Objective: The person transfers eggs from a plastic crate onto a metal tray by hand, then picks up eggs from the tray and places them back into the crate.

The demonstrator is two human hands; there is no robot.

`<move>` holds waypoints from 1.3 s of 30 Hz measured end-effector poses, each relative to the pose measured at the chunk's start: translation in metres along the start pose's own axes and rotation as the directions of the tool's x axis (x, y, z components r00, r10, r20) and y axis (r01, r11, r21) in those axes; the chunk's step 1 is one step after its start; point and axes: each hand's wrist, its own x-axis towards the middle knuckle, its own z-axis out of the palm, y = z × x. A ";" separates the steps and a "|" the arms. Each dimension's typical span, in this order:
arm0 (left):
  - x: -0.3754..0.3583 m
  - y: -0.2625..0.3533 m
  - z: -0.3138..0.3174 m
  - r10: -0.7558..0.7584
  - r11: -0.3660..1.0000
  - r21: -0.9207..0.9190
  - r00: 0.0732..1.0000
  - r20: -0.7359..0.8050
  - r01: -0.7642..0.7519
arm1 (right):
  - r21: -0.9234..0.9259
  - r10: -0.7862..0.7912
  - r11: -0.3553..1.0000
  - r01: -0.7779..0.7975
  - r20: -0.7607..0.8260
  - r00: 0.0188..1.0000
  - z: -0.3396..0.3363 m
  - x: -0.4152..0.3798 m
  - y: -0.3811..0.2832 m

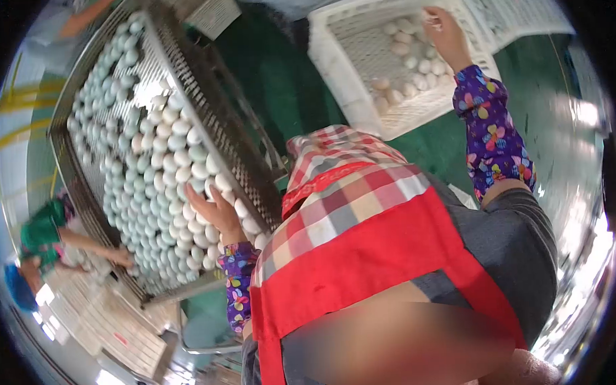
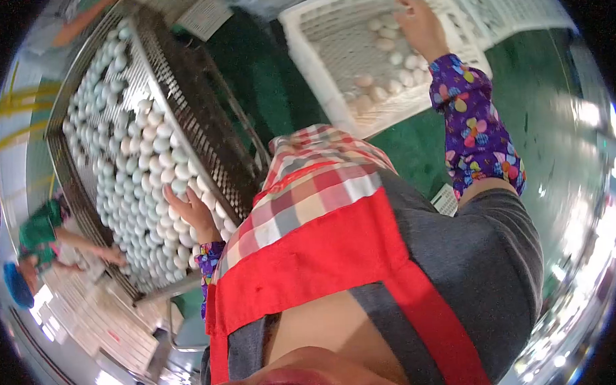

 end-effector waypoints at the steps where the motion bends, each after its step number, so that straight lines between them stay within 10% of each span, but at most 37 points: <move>1: 0.008 0.016 0.024 0.009 0.983 -0.181 0.997 0.071 0.004 | -0.078 0.086 0.994 -0.078 0.092 0.992 0.035 -0.008 0.032; 6: 0.008 0.211 0.109 0.702 0.696 -0.500 0.633 0.326 -0.515 | -0.310 0.106 0.945 0.106 0.597 0.795 0.072 -0.032 0.153; 10: 0.005 0.287 0.222 0.569 0.780 -0.401 0.277 0.774 -0.481 | -0.385 0.199 0.903 0.192 0.769 0.607 0.101 0.003 0.164; 13: -0.021 0.316 0.306 0.196 0.790 -0.141 0.029 0.980 -0.597 | -0.386 0.094 0.887 0.255 0.690 0.717 0.148 0.002 0.186; 24: -0.071 0.268 0.381 0.031 0.683 -0.083 -0.085 0.996 -0.726 | -0.046 -0.188 0.956 0.291 0.666 0.722 0.154 -0.036 0.200; 29: -0.085 0.270 0.386 0.062 0.741 -0.008 0.056 0.996 -0.671 | 0.106 -0.148 0.989 0.104 0.674 0.724 0.157 -0.036 0.217; 35: -0.092 0.274 0.405 0.049 0.896 -0.087 -0.097 0.994 -0.435 | 0.129 0.077 0.969 -0.211 0.651 0.755 0.131 -0.034 0.223; 39: -0.100 0.264 0.410 0.087 0.894 -0.093 -0.035 0.996 -0.437 | 0.070 0.176 0.960 -0.272 0.603 0.778 0.123 -0.027 0.233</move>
